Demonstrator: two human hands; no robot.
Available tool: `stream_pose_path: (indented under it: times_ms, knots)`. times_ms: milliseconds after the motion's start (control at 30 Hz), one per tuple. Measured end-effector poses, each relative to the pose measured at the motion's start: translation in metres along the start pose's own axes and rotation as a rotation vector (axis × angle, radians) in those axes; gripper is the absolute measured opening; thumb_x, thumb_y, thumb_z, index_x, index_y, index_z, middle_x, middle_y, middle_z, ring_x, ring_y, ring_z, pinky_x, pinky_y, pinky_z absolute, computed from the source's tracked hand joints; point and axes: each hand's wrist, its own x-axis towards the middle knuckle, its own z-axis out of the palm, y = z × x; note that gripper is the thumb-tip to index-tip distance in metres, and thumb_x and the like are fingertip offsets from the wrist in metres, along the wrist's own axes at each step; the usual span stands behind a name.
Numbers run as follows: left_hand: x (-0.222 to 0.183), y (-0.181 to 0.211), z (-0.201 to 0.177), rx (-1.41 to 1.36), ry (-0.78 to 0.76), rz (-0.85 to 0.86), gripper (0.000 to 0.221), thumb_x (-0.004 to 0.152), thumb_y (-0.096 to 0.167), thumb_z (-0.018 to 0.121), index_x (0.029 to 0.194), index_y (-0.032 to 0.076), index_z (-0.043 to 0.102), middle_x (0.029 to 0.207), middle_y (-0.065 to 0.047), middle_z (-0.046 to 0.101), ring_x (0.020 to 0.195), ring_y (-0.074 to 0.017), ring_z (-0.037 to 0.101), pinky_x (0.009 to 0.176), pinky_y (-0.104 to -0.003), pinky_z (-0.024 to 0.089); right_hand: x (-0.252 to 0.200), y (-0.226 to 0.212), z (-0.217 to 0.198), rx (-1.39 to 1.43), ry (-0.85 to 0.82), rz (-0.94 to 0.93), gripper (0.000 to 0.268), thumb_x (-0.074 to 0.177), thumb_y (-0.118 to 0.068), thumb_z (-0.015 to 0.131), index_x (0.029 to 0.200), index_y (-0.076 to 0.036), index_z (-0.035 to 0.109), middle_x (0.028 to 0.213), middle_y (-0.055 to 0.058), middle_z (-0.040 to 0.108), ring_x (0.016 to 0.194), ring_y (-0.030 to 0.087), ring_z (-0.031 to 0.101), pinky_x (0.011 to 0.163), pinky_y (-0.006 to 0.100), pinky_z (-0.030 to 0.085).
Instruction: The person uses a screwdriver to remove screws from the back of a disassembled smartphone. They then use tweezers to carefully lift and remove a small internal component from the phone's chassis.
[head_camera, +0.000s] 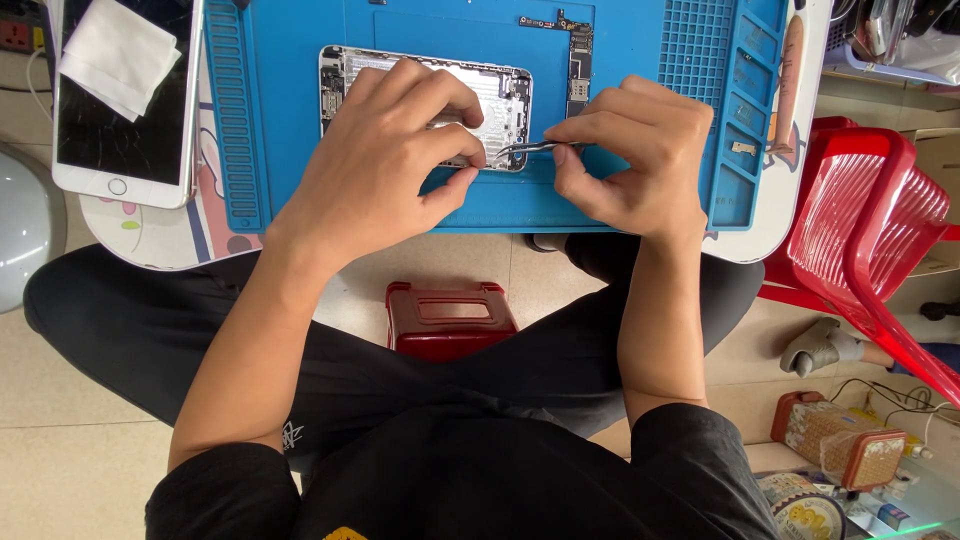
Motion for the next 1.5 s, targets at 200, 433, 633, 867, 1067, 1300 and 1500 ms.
stream_pose_path:
  times_ms: [200,433,633,867,1067,1300,1500]
  knots:
    - [-0.0002,-0.0001,0.0003,0.000,-0.001,-0.001,0.009,0.100,0.009,0.077,0.092,0.011,0.075,0.114,-0.004,0.064,0.105,-0.0281,0.057,0.089,-0.045,0.046,0.0023,-0.0020,0.0019,-0.073,-0.017,-0.027,0.011,0.094,0.001,0.073,0.092,-0.005,0.081,0.079,0.006,0.068,0.066,0.023,0.052,0.061,0.034,0.037]
    - [-0.0012,-0.0005,0.0000,-0.016,0.009,-0.001,0.007,0.100,0.009,0.078,0.094,0.011,0.075,0.115,-0.006,0.063,0.108,-0.0281,0.058,0.092,-0.044,0.047,0.0033,-0.0026,0.0020,-0.056,-0.038,-0.038,0.011,0.096,0.001,0.073,0.090,-0.005,0.080,0.079,0.007,0.068,0.066,0.024,0.053,0.060,0.034,0.035]
    - [-0.0011,-0.0007,-0.0003,-0.012,0.011,0.007,0.008,0.099,0.008,0.078,0.093,0.011,0.073,0.116,-0.006,0.064,0.108,-0.0289,0.057,0.091,-0.044,0.048,0.0031,-0.0018,0.0019,-0.051,-0.045,-0.047,0.011,0.097,0.000,0.073,0.091,-0.005,0.080,0.078,0.007,0.068,0.067,0.024,0.054,0.060,0.034,0.037]
    - [-0.0005,-0.0004,-0.0013,0.009,0.008,0.020,0.010,0.100,0.008,0.077,0.092,0.012,0.073,0.117,-0.005,0.064,0.108,-0.0285,0.057,0.092,-0.044,0.047,0.0036,-0.0024,0.0025,-0.041,-0.023,-0.047,0.010,0.094,0.002,0.073,0.090,-0.003,0.081,0.079,0.008,0.069,0.067,0.024,0.057,0.062,0.035,0.039]
    - [-0.0017,-0.0017,0.0010,0.003,-0.011,0.014,0.008,0.100,0.010,0.077,0.093,0.010,0.072,0.119,-0.006,0.064,0.112,-0.0288,0.057,0.095,-0.045,0.047,0.0053,-0.0047,0.0032,-0.048,-0.048,-0.050,0.010,0.099,0.001,0.073,0.094,-0.004,0.081,0.082,0.008,0.071,0.067,0.024,0.053,0.061,0.035,0.036]
    - [-0.0024,-0.0006,-0.0005,-0.072,0.009,0.000,0.013,0.100,0.004,0.077,0.091,0.009,0.069,0.118,-0.009,0.063,0.112,-0.0307,0.056,0.096,-0.045,0.048,0.0045,-0.0026,0.0031,-0.044,-0.046,-0.057,0.011,0.097,0.002,0.073,0.092,-0.003,0.081,0.080,0.009,0.069,0.067,0.025,0.054,0.062,0.035,0.037]
    - [-0.0017,-0.0014,-0.0003,0.023,-0.013,0.021,0.010,0.099,0.008,0.076,0.093,0.011,0.069,0.119,-0.007,0.062,0.112,-0.0290,0.056,0.093,-0.044,0.048,0.0040,-0.0018,0.0035,-0.031,-0.042,-0.071,0.011,0.099,0.001,0.074,0.094,-0.003,0.082,0.081,0.010,0.070,0.068,0.025,0.055,0.062,0.036,0.038]
